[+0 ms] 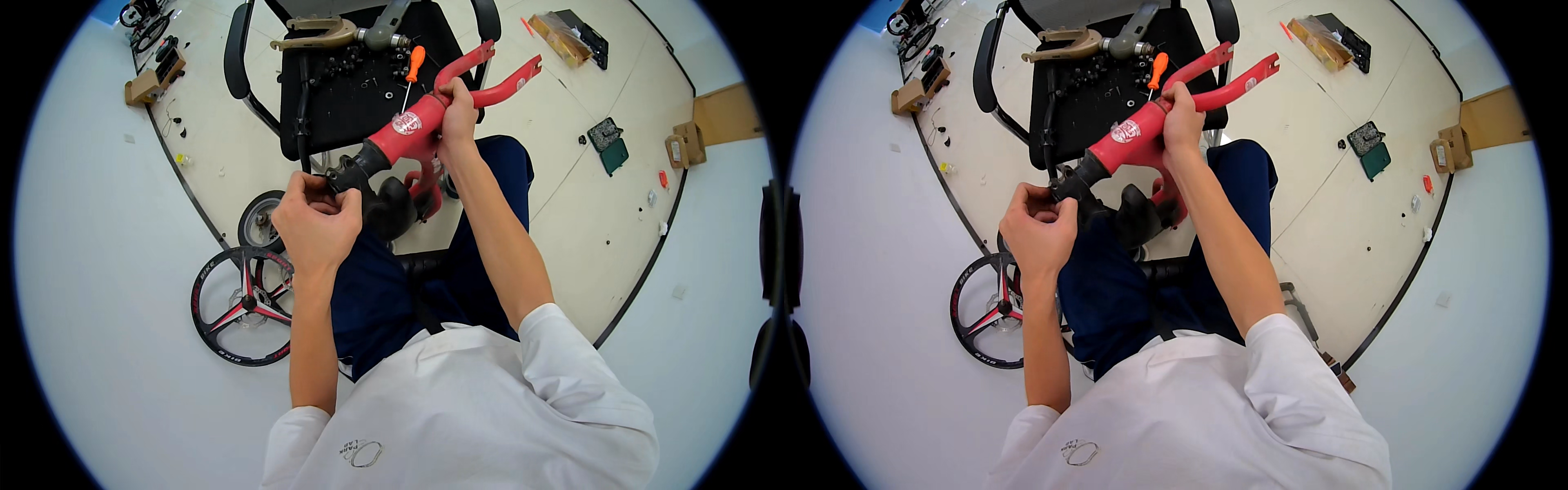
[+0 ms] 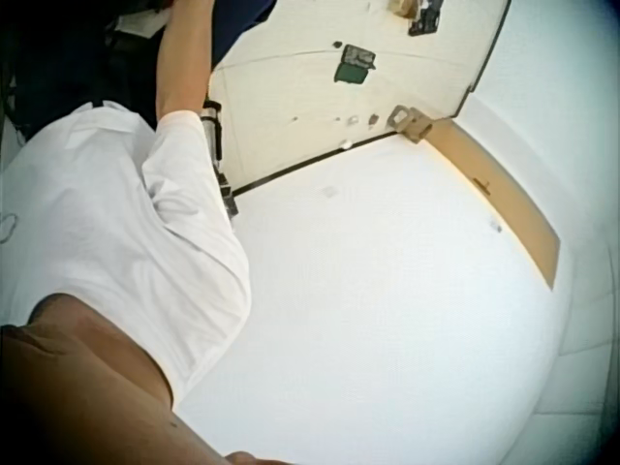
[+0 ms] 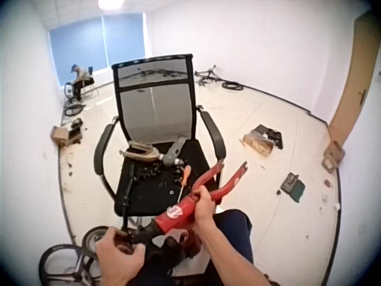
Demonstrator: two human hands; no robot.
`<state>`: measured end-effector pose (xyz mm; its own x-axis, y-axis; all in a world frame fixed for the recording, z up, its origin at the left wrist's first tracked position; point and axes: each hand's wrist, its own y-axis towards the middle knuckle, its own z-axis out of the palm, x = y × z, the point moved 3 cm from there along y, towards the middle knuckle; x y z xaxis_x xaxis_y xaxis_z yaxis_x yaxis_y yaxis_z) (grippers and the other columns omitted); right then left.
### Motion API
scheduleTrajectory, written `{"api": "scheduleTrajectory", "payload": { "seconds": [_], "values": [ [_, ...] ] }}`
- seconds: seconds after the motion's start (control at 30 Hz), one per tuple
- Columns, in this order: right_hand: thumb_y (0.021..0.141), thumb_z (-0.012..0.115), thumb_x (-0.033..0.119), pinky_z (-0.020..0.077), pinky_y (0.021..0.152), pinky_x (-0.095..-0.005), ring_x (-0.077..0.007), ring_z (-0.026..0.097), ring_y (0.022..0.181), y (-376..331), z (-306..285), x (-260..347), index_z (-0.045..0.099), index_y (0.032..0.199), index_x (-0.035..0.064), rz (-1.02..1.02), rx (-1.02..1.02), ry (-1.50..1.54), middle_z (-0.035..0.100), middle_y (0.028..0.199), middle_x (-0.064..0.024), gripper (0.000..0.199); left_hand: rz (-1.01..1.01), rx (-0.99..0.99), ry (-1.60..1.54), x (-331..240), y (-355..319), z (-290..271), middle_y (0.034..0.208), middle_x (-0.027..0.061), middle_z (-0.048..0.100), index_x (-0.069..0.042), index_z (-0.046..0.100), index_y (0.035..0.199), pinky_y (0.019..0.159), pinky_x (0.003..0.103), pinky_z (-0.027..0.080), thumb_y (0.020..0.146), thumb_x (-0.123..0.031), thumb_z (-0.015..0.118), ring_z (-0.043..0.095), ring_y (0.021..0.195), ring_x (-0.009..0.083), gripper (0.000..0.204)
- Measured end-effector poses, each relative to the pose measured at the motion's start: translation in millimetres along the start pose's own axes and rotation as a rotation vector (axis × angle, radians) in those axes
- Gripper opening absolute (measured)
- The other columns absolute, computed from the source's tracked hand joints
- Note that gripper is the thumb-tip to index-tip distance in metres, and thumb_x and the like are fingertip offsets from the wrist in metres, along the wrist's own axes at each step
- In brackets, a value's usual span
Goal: The person assembles a pink scooter by inserting a wooden dowel into the frame, attaching a black seat, and securing it with a bolt. The person then attaches a small wheel to the frame.
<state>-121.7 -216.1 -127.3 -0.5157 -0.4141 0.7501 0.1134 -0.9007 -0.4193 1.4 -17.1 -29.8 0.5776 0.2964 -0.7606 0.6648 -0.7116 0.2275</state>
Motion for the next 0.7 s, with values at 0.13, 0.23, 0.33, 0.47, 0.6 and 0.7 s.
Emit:
{"api": "scheduleTrajectory", "payload": {
  "seconds": [0.13, 0.23, 0.33, 0.47, 0.6, 0.7],
  "values": [
    [0.078, 0.058, 0.023, 0.0497, 0.067, -0.0320, -0.0155, 0.058, 0.067, 2.7, -0.5, -4.1, 0.056, 0.079, 0.0047, 0.000, -0.017, 0.022, 0.059, 0.073, -0.0044, 0.018, 0.012, -0.014, 0.031, -0.4, 0.0, -0.7, 0.057, 0.0068, 0.062, 0.003, 0.057, 0.077, 0.055, 0.022, 0.050, 0.067, -0.008, 0.070, 0.064, 0.051, 0.0126, 0.020],
    [0.078, 0.059, 0.022, 0.0499, 0.066, -0.0318, -0.0155, 0.058, 0.067, 3.1, 0.0, -4.9, 0.056, 0.079, 0.0043, -0.004, -0.006, 0.047, 0.058, 0.073, -0.0049, 0.018, -0.014, -0.018, -0.054, 4.4, -1.2, 0.2, 0.062, 0.0085, 0.064, 0.005, 0.057, 0.078, 0.058, 0.022, 0.052, 0.067, -0.007, 0.070, 0.066, 0.055, 0.0136, 0.021],
    [0.078, 0.059, 0.022, 0.0498, 0.066, -0.0315, -0.0156, 0.058, 0.067, 5.3, -2.5, -7.1, 0.056, 0.079, 0.0041, -0.002, 0.031, 0.075, 0.058, 0.073, -0.0051, 0.018, -0.002, -0.010, -0.099, 9.5, -2.2, 0.7, 0.069, 0.0107, 0.066, 0.006, 0.057, 0.081, 0.060, 0.023, 0.053, 0.068, -0.005, 0.070, 0.067, 0.059, 0.0139, 0.022],
    [0.078, 0.059, 0.024, 0.0494, 0.066, -0.0314, -0.0160, 0.058, 0.067, 2.1, -3.6, -5.8, 0.056, 0.080, 0.0042, -0.007, 0.007, 0.058, 0.059, 0.074, -0.0053, 0.020, -0.070, 0.075, -0.185, 8.3, -9.2, -2.2, 0.083, 0.0115, 0.067, 0.007, 0.058, 0.089, 0.070, 0.023, 0.054, 0.077, 0.001, 0.066, 0.066, 0.075, 0.0122, 0.016],
    [0.078, 0.057, 0.028, 0.0484, 0.070, -0.0332, -0.0174, 0.060, 0.071, -1.1, -6.0, 6.3, 0.056, 0.085, 0.0053, -0.026, 0.010, -0.003, 0.062, 0.079, -0.0060, 0.024, -0.092, 0.164, -0.404, 18.8, -13.5, -6.4, 0.093, 0.0133, 0.068, 0.008, 0.060, 0.102, 0.079, 0.025, 0.054, 0.080, 0.003, 0.068, 0.069, 0.085, 0.0160, 0.024],
    [0.079, 0.056, 0.028, 0.0479, 0.073, -0.0341, -0.0177, 0.060, 0.073, -4.8, -8.8, 11.7, 0.056, 0.089, 0.0060, -0.001, -0.011, -0.015, 0.062, 0.081, -0.0057, 0.024, -0.077, 0.197, -0.497, 24.1, -14.0, -3.5, 0.098, 0.0135, 0.068, 0.007, 0.060, 0.108, 0.082, 0.026, 0.054, 0.081, 0.004, 0.070, 0.068, 0.090, 0.0166, 0.029]
  ]
}}
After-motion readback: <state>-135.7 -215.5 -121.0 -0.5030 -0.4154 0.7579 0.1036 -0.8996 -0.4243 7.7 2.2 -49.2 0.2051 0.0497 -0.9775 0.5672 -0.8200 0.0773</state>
